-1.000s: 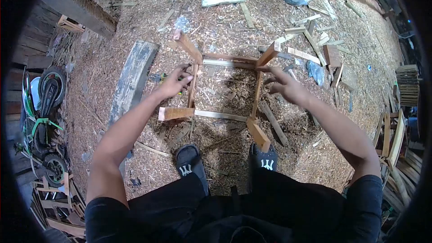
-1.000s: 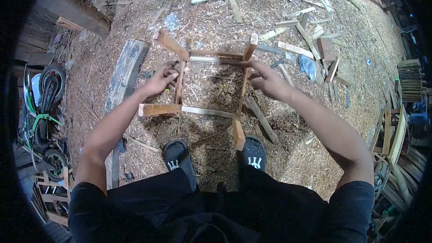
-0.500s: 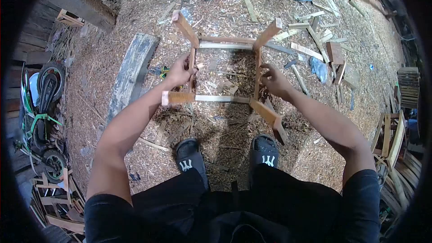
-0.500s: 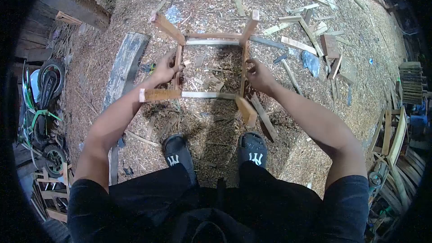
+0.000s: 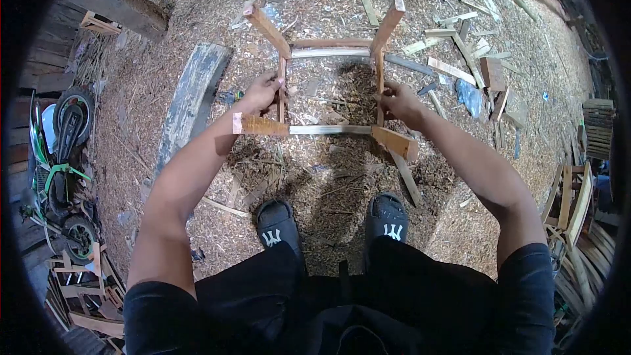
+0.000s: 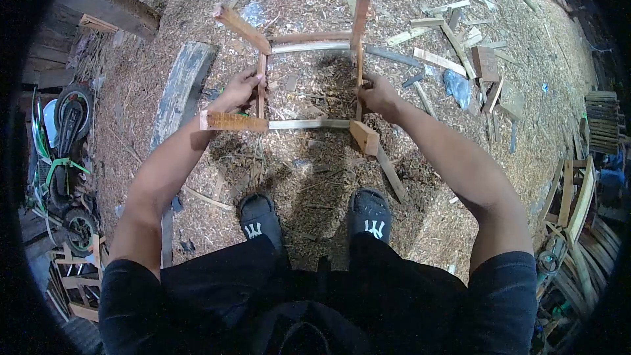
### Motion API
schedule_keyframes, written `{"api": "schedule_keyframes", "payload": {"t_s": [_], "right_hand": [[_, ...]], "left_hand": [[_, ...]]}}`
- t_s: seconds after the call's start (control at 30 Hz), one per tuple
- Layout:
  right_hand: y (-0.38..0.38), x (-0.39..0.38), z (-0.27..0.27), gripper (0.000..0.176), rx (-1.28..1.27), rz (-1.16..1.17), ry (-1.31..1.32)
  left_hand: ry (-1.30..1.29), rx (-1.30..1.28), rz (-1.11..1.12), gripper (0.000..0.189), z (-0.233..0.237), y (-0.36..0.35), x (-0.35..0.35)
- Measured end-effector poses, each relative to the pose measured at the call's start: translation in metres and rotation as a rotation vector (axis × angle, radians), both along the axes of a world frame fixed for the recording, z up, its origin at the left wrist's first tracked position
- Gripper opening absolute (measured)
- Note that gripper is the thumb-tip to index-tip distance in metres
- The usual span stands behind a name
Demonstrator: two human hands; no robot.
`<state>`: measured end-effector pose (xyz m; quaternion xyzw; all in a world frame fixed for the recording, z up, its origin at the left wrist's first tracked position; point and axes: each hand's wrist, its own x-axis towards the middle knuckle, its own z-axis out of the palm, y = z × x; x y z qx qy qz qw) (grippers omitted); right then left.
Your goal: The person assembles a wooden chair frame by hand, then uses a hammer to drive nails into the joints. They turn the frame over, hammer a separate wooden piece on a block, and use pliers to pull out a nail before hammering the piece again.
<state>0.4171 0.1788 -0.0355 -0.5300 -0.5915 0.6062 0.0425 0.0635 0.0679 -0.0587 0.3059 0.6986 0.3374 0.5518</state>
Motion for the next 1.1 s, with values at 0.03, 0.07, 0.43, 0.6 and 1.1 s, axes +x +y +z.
{"api": "schedule_keyframes", "payload": {"t_s": [0.03,0.07,0.43,0.6,1.1], "right_hand": [[-0.001,-0.003,0.006,0.048,-0.031,-0.112,0.036],[0.002,-0.004,0.011,0.048,-0.032,-0.112,0.034],[0.024,-0.005,-0.002,0.043,-0.046,-0.052,-0.023],[0.024,-0.008,-0.001,0.042,-0.029,-0.074,-0.055],[0.0,0.041,0.019,0.067,0.472,0.398,-0.194]], "left_hand": [[-0.125,-0.037,0.074,0.034,-0.002,0.002,0.001],[-0.127,-0.038,0.075,0.034,-0.003,0.005,0.0],[-0.132,-0.122,0.065,0.035,-0.006,0.024,-0.001],[-0.109,-0.133,0.055,0.045,-0.003,0.021,0.0],[-0.195,-0.091,-0.027,0.038,-0.006,0.013,-0.009]]}}
